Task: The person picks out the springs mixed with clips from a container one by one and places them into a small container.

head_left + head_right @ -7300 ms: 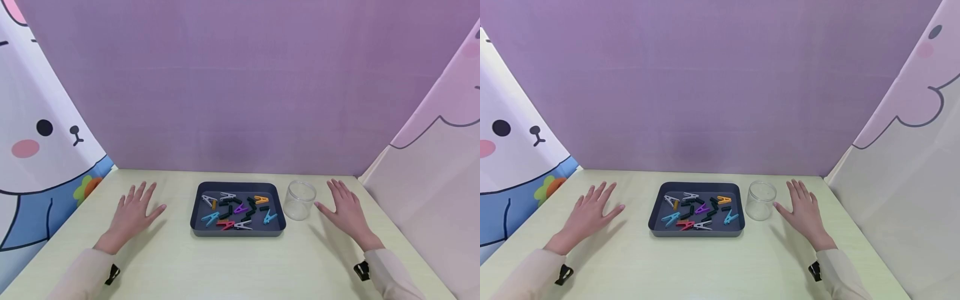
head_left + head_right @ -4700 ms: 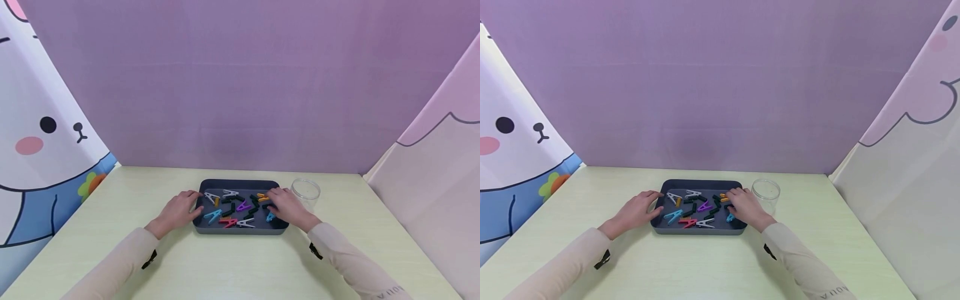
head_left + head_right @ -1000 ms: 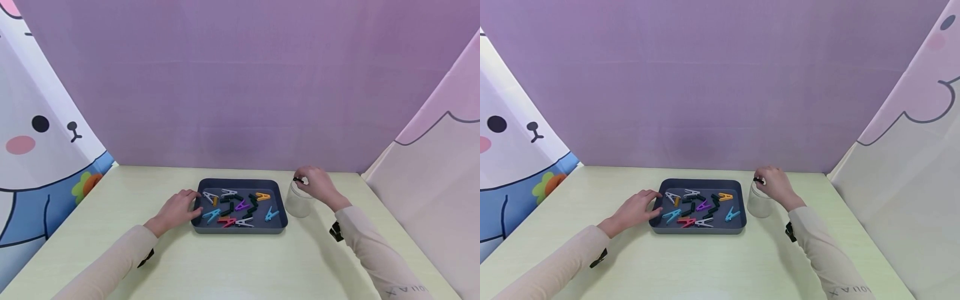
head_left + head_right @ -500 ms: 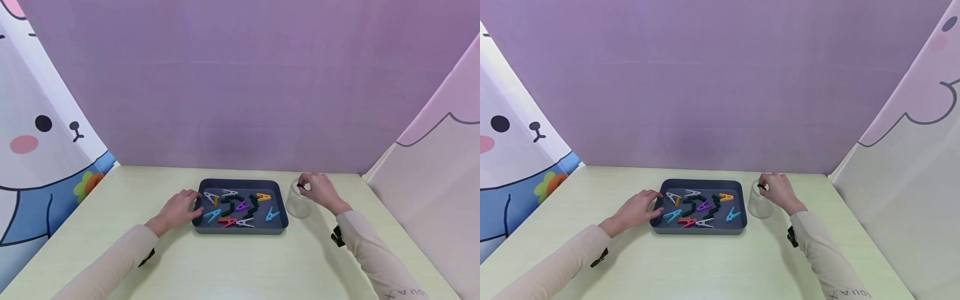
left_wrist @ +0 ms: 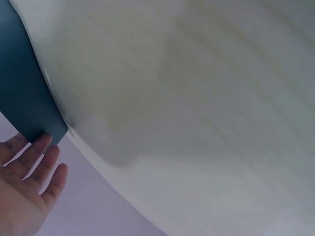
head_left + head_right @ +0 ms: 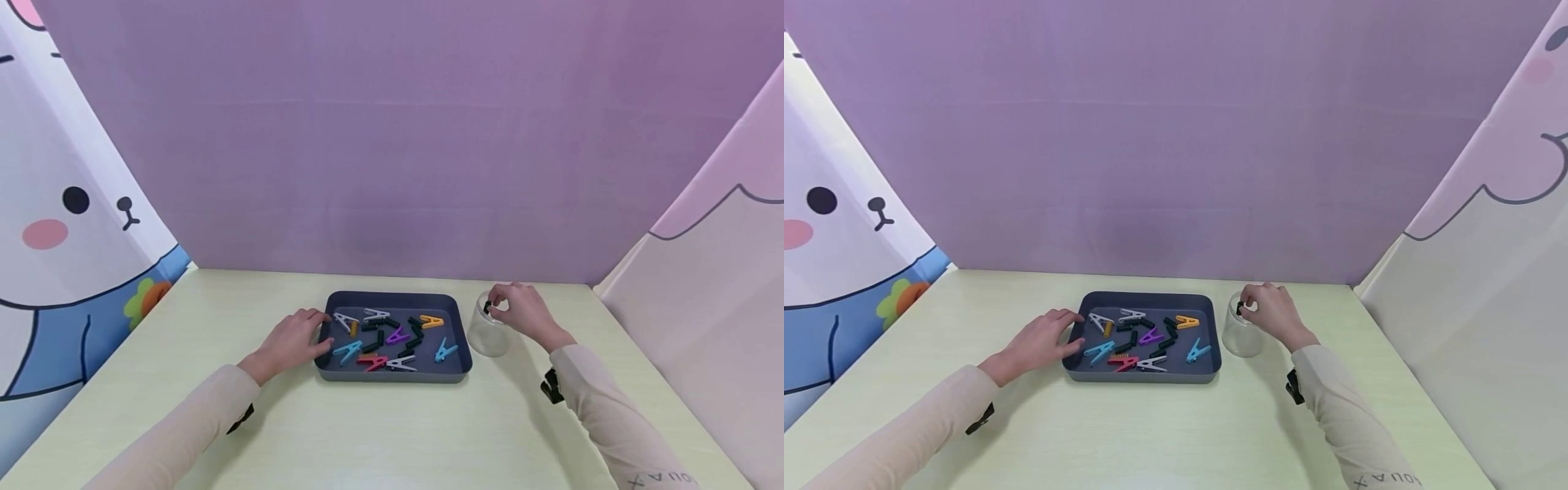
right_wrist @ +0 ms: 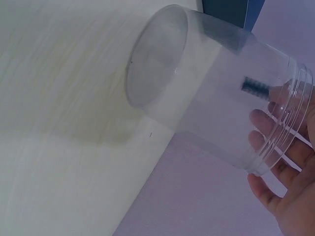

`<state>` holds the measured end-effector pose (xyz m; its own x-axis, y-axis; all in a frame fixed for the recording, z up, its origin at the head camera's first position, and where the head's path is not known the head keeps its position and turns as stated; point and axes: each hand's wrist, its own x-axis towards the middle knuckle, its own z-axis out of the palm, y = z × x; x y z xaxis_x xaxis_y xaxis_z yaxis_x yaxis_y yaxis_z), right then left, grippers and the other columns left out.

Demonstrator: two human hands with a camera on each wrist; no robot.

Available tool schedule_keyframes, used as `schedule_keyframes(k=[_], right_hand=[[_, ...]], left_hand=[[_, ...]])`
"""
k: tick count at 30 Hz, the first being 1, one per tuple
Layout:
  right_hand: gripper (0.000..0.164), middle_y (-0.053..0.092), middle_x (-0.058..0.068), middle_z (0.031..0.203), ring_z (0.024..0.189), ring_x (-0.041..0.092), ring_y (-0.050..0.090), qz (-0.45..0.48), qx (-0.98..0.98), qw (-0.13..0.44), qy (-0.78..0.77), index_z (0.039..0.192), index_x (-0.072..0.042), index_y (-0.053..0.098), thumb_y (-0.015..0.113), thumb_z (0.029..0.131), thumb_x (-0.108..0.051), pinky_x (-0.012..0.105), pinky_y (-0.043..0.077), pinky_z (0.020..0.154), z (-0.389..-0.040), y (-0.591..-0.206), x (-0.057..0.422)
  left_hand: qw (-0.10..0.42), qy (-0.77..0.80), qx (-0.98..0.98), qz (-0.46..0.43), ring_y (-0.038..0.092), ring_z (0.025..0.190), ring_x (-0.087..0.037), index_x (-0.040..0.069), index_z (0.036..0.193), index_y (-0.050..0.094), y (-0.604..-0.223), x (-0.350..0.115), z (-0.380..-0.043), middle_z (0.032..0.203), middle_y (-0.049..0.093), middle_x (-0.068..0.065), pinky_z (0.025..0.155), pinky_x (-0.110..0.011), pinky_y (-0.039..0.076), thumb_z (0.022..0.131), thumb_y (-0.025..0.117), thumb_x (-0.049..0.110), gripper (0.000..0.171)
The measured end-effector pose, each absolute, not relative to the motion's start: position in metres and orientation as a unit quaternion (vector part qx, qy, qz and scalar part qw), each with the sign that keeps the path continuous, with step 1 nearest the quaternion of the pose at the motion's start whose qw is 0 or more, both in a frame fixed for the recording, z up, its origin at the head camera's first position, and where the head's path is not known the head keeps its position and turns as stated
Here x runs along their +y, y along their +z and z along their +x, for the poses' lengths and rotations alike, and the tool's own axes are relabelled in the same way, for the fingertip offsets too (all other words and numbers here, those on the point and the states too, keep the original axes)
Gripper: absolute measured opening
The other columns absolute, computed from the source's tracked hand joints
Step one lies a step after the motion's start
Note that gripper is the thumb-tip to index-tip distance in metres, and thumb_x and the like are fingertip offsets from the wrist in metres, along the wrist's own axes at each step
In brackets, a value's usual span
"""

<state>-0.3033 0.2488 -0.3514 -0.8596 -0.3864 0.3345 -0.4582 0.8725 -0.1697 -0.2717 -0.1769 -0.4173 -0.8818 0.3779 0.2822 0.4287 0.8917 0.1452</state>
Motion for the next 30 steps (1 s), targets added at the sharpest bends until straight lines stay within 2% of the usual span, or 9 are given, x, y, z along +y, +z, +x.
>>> schedule_keyframes(k=[23, 30], right_hand=[[0.015, 0.068, 0.005, 0.081, 0.081, 0.027, 0.06, 0.224, -0.954, 0.155, 0.125, 0.091, -0.006, 0.065, 0.065, 0.077, -0.013, 0.045, 0.044, 0.073, -0.3034, -0.354, 0.2502], [0.014, 0.068, 0.008, 0.085, 0.08, 0.026, 0.062, 0.238, -0.944, 0.184, 0.133, 0.091, -0.006, 0.066, 0.066, 0.078, -0.012, 0.043, 0.048, 0.071, -0.304, -0.3516, 0.2479]], left_hand=[[0.126, -0.097, -0.962, -0.22, 0.058, 0.099, -0.027, 0.008, 0.112, 0.061, -0.4147, -0.1789, -0.2693, 0.112, 0.062, -0.011, 0.085, -0.043, 0.048, 0.081, 0.061, 0.046, 0.049], [0.126, -0.092, -0.961, -0.228, 0.058, 0.096, -0.026, 0.01, 0.112, 0.061, -0.4123, -0.1807, -0.2689, 0.11, 0.063, -0.009, 0.082, -0.043, 0.048, 0.081, 0.059, 0.049, 0.05]])
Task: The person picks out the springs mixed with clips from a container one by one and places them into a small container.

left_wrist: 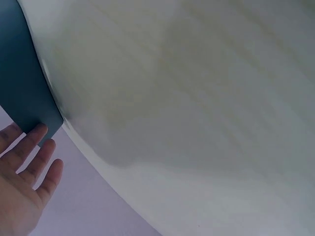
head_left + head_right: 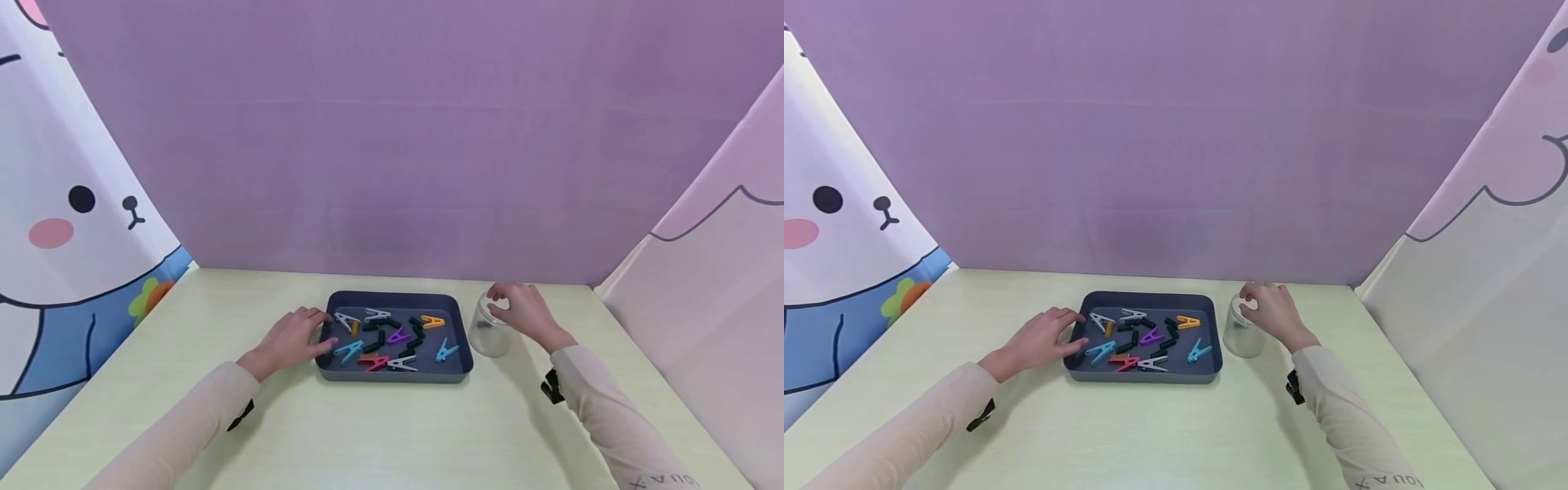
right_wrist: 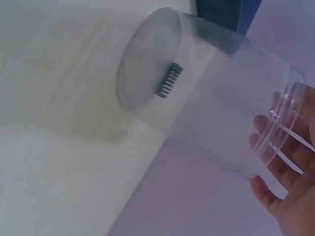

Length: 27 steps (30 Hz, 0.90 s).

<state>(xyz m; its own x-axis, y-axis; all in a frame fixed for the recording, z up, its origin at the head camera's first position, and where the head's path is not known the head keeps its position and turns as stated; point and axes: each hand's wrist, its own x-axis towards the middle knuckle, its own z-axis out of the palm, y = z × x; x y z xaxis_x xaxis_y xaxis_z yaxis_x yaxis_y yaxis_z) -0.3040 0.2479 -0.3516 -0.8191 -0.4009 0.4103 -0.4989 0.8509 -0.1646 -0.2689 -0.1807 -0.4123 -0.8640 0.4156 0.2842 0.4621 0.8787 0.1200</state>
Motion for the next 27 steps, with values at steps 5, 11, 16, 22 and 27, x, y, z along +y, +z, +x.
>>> schedule_keyframes(k=[5, 11, 16, 22, 27], right_hand=[[0.015, 0.067, 0.009, 0.089, 0.083, 0.025, 0.063, 0.249, -0.936, 0.204, 0.14, 0.092, -0.006, 0.066, 0.067, 0.078, -0.013, 0.042, 0.049, 0.071, -0.302, -0.344, 0.241], [0.018, 0.068, 0.008, 0.094, 0.086, 0.025, 0.064, 0.259, -0.934, 0.211, 0.128, 0.095, -0.006, 0.067, 0.067, 0.079, -0.015, 0.043, 0.049, 0.075, -0.296, -0.329, 0.226], [0.02, 0.068, 0.006, 0.094, 0.086, 0.023, 0.063, 0.282, -0.929, 0.209, 0.119, 0.096, -0.007, 0.067, 0.068, 0.078, -0.015, 0.044, 0.047, 0.078, -0.292, -0.327, 0.211], [0.018, 0.069, 0.004, 0.091, 0.084, 0.02, 0.061, 0.323, -0.917, 0.21, 0.103, 0.094, -0.01, 0.066, 0.07, 0.077, -0.015, 0.043, 0.046, 0.076, -0.289, -0.334, 0.195], [0.019, 0.069, 0.002, 0.09, 0.085, 0.019, 0.06, 0.335, -0.918, 0.194, 0.088, 0.093, -0.011, 0.066, 0.071, 0.076, -0.016, 0.044, 0.047, 0.077, -0.286, -0.343, 0.183]], left_hand=[[0.134, -0.092, -0.958, -0.235, 0.058, 0.095, -0.025, 0.011, 0.111, 0.062, -0.412, -0.182, -0.271, 0.109, 0.063, -0.008, 0.081, -0.043, 0.048, 0.081, 0.059, 0.051, 0.05], [0.132, -0.096, -0.958, -0.236, 0.058, 0.096, -0.025, 0.011, 0.11, 0.062, -0.412, -0.183, -0.271, 0.11, 0.063, -0.008, 0.082, -0.043, 0.048, 0.081, 0.059, 0.051, 0.05], [0.132, -0.094, -0.958, -0.235, 0.057, 0.097, -0.025, 0.012, 0.11, 0.063, -0.412, -0.183, -0.271, 0.11, 0.063, -0.008, 0.083, -0.043, 0.048, 0.08, 0.06, 0.052, 0.05], [0.135, -0.087, -0.958, -0.236, 0.057, 0.097, -0.024, 0.013, 0.109, 0.062, -0.414, -0.183, -0.272, 0.11, 0.063, -0.007, 0.082, -0.042, 0.048, 0.079, 0.059, 0.054, 0.051], [0.133, -0.086, -0.96, -0.233, 0.057, 0.097, -0.024, 0.013, 0.11, 0.062, -0.415, -0.183, -0.272, 0.111, 0.063, -0.007, 0.083, -0.042, 0.048, 0.079, 0.059, 0.055, 0.052]])
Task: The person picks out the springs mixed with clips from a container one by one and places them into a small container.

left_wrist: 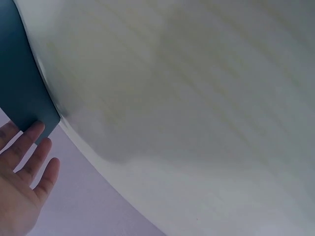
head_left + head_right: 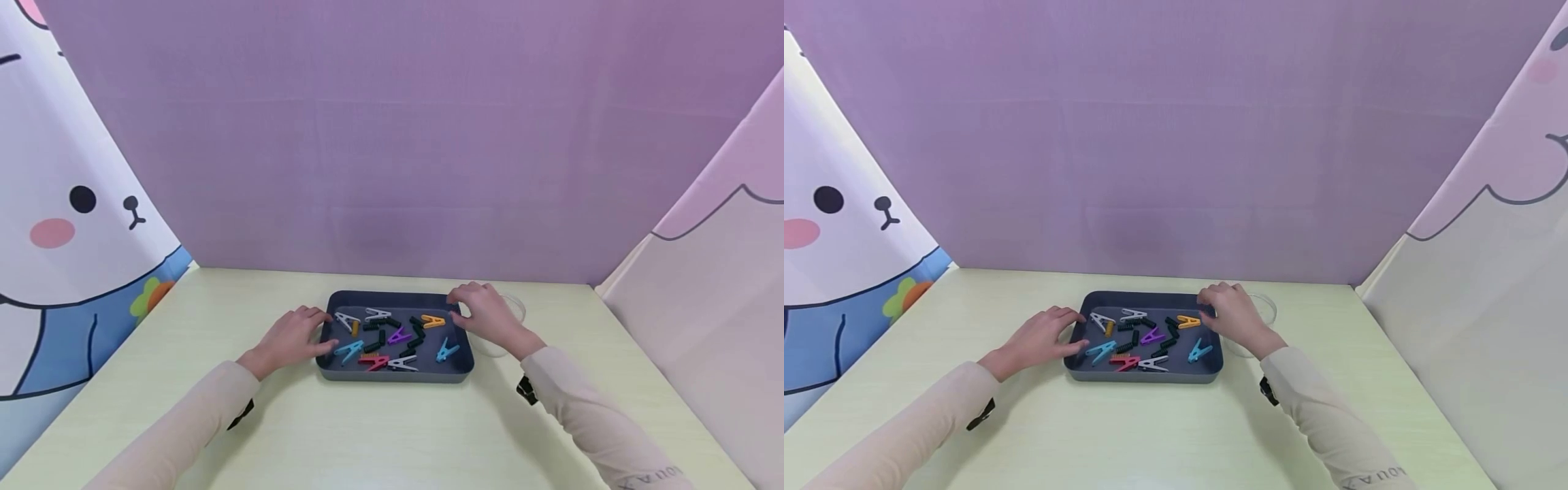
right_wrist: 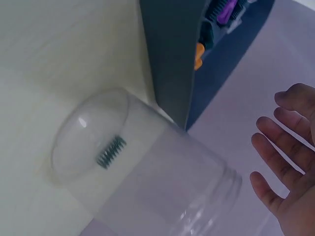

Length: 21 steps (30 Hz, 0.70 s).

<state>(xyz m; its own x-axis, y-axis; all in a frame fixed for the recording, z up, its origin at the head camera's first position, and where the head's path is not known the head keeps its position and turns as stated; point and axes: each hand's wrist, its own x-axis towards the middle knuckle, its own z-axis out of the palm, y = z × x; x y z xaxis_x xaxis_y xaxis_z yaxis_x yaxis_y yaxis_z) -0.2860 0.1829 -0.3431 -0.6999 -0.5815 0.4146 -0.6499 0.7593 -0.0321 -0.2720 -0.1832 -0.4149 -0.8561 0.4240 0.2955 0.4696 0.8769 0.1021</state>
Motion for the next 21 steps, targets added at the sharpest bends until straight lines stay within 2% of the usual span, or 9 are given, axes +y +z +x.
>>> schedule_keyframes(k=[11, 21], right_hand=[[0.018, 0.067, 0.0, 0.089, 0.08, 0.016, 0.058, 0.346, -0.923, 0.157, 0.059, 0.091, -0.013, 0.066, 0.072, 0.074, -0.017, 0.039, 0.047, 0.075, -0.283, -0.368, 0.165], [0.02, 0.066, -0.002, 0.094, 0.088, 0.018, 0.057, 0.356, -0.925, 0.125, 0.05, 0.096, -0.012, 0.067, 0.07, 0.077, -0.019, 0.04, 0.045, 0.076, -0.281, -0.387, 0.153]], left_hand=[[0.133, -0.082, -0.961, -0.23, 0.057, 0.097, -0.024, 0.012, 0.11, 0.063, -0.415, -0.182, -0.273, 0.11, 0.063, -0.007, 0.083, -0.042, 0.048, 0.079, 0.059, 0.055, 0.053], [0.129, -0.083, -0.961, -0.228, 0.057, 0.1, -0.025, 0.012, 0.11, 0.062, -0.415, -0.182, -0.273, 0.112, 0.062, -0.007, 0.085, -0.043, 0.047, 0.079, 0.058, 0.056, 0.054]])
